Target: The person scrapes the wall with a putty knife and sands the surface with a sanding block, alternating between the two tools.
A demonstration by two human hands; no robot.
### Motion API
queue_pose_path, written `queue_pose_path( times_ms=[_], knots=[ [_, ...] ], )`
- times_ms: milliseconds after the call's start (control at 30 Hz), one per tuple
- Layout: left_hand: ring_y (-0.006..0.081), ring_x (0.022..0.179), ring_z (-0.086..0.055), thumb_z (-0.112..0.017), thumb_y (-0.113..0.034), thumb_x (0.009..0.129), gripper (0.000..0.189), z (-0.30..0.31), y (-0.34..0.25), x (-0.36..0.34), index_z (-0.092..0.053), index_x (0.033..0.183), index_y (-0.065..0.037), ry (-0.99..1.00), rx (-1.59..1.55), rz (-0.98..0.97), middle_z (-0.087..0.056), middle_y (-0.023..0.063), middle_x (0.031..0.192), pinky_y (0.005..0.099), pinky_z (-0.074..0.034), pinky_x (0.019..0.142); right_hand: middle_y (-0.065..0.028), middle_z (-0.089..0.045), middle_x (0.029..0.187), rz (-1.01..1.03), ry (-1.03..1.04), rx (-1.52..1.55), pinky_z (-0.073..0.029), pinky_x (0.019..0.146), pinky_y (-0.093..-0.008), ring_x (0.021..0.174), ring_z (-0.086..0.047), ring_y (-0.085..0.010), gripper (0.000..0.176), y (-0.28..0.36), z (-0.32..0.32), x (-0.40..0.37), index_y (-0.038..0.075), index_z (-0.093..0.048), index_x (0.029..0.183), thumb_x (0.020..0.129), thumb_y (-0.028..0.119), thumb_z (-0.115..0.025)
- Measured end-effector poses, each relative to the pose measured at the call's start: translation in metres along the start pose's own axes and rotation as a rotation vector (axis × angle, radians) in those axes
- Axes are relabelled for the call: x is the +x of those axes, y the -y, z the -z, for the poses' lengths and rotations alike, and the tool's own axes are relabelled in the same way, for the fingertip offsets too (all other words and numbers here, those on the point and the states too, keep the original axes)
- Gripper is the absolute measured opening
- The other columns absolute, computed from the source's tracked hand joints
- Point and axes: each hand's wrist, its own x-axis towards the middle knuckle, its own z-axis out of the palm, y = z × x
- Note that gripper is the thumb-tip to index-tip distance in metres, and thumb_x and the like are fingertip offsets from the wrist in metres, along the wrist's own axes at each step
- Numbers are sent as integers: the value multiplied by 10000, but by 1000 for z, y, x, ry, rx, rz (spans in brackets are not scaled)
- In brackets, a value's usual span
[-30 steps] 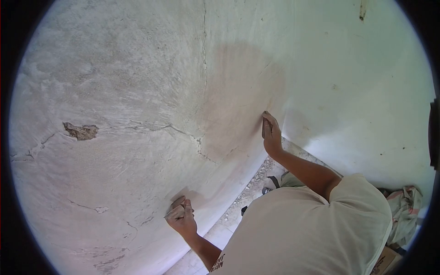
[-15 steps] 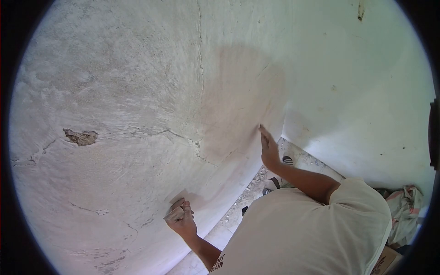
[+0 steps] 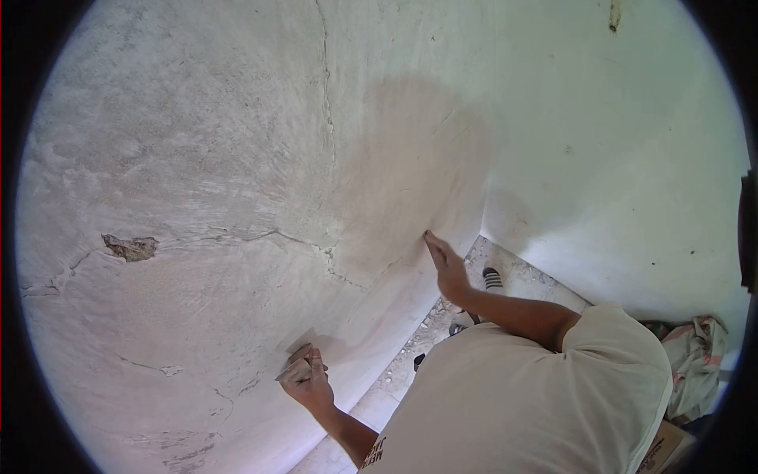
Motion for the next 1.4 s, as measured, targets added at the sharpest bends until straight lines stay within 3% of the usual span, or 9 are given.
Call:
queue_pose_path(
  times_ms=[100,133,233,500,633,767,933,1033,1400],
  knots=[
    [101,502,-532,-712,40,822,54,0,-2,-2,-673,857,48,-18,-7,33,-653,94,731,222,-419,449,-148,-542,1395,34,-230,-60,-337,1102,-314,1293,-491,-211,328,1,25,30,-3,-532,1322,1037,132,-441],
    [101,500,-532,-713,36,824,53,-1,-4,-3,-675,859,47,-26,-7,54,-650,90,724,222,-416,447,-110,-627,1205,157,-369,-126,-441,960,-274,1074,-588,-162,312,-15,34,45,-2,-546,1305,1039,130,-448],
    [99,493,-528,-721,18,829,60,-1,-5,-4,-678,864,41,-22,-18,74,-643,81,710,219,-409,441,25,-553,878,-15,-427,105,-390,634,-183,698,-447,-34,267,-34,67,83,18,-588,1240,1027,114,-457],
    [97,482,-529,-725,-11,839,73,-5,-13,-5,-682,865,43,-32,-20,107,-600,58,631,221,-397,430,-42,-600,1044,28,-509,79,-416,888,-224,963,-538,-105,259,-52,37,101,-5,-584,1215,1011,96,-460],
    [102,482,-535,-722,7,831,67,-4,-11,-4,-672,808,46,-22,-20,100,-631,85,670,223,-396,429,-45,-596,1099,-59,-487,248,-417,915,-243,996,-549,-130,253,-52,22,92,0,-583,1210,1010,75,-448],
    [92,456,-482,-688,-12,857,140,2,9,-2,-646,978,45,24,15,2,-553,54,620,212,-323,367,-53,-593,1131,-155,-492,282,-398,965,-263,1059,-542,-149,257,-69,40,107,40,-589,1219,1016,79,-438],
    [96,457,-499,-704,-21,848,136,-2,5,-2,-653,955,46,9,13,-28,-570,55,625,210,-334,375,-67,-617,1094,-81,-492,295,-431,919,-258,1017,-571,-150,230,-27,35,102,14,-593,1177,1004,58,-447],
    [108,493,-553,-715,45,807,158,-5,-11,-4,-624,679,49,-17,6,30,-697,156,831,236,-414,443,-58,-604,1129,-174,-485,239,-413,955,-269,1052,-555,-152,240,-49,45,111,35,-593,1197,1013,89,-449],
    [110,536,-573,-719,30,806,53,-3,-11,-5,-697,800,79,18,25,3,-701,139,815,238,-437,480,-48,-599,1126,-210,-481,291,-414,964,-281,1058,-551,-152,226,-51,49,114,59,-604,1175,1015,98,-450]
  ],
)
